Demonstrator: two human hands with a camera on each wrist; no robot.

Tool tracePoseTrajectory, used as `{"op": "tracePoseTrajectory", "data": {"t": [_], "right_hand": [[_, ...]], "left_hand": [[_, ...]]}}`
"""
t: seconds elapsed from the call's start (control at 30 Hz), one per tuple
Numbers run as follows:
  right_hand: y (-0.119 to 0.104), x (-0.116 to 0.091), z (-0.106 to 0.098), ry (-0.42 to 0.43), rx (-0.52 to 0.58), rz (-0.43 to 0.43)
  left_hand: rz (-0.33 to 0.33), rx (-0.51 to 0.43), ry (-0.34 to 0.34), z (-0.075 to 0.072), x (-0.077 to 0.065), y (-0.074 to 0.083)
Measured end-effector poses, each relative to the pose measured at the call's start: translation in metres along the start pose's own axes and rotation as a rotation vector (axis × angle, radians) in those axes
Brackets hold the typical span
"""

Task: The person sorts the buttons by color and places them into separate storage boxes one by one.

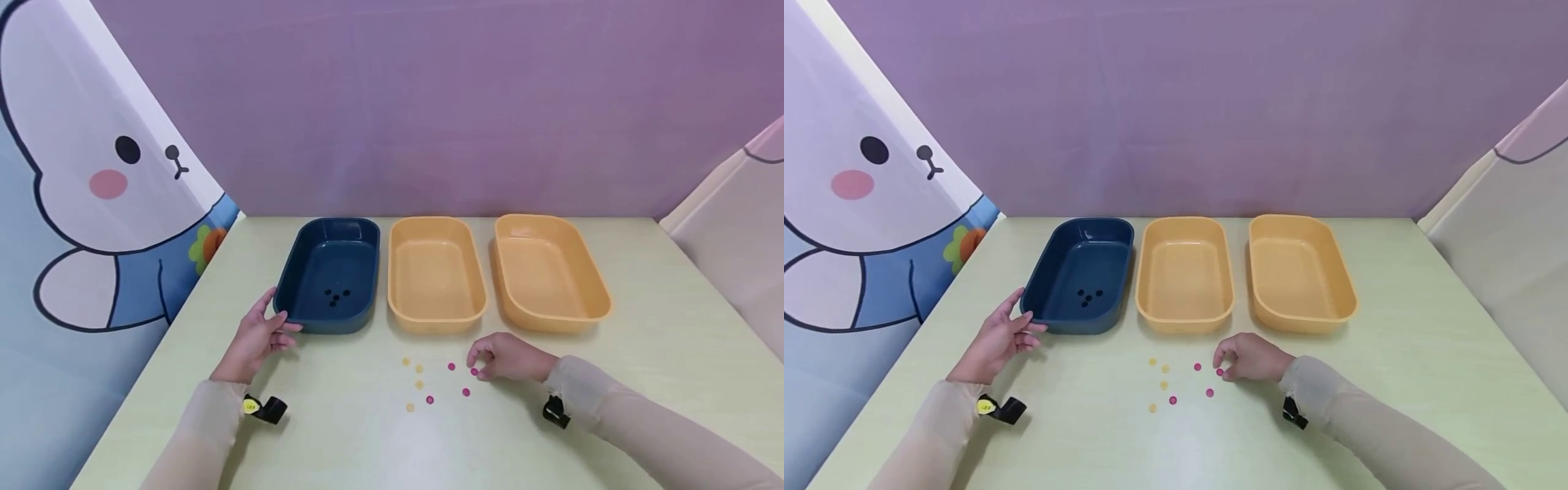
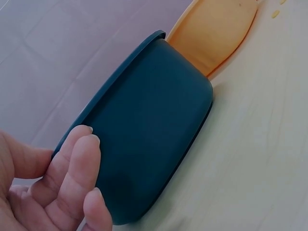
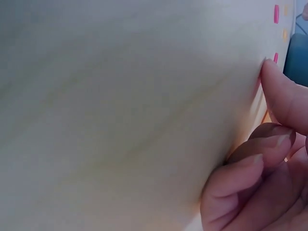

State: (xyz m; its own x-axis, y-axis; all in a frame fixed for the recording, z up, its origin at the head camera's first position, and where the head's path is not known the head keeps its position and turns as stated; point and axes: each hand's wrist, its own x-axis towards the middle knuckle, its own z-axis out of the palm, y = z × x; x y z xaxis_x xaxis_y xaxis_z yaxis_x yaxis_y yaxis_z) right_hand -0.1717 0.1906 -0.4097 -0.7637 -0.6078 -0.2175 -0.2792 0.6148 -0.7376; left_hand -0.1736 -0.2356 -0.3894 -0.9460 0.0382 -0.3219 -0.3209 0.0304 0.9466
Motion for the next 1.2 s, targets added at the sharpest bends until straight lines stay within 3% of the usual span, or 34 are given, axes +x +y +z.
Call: {"op": "tracePoseTrajectory", "data": {"t": [0.3,0.87,1.2], "right_hand": [[-0.0012,-0.0022,-0.0008,-0.013,-0.014,-0.012],[0.0012,-0.0032,0.0051,-0.025,-0.071,-0.025],[-0.0011,-0.0052,0.0025,-0.041,-0.129,-0.095]], "left_hand": [[0.028,-0.024,-0.02,0.0012,-0.0019,-0.0003],[0.007,-0.026,-0.011,-0.0003,-0.0017,0.0],[0.003,-0.017,-0.001,-0.0002,-0.0015,0.0004]]}}
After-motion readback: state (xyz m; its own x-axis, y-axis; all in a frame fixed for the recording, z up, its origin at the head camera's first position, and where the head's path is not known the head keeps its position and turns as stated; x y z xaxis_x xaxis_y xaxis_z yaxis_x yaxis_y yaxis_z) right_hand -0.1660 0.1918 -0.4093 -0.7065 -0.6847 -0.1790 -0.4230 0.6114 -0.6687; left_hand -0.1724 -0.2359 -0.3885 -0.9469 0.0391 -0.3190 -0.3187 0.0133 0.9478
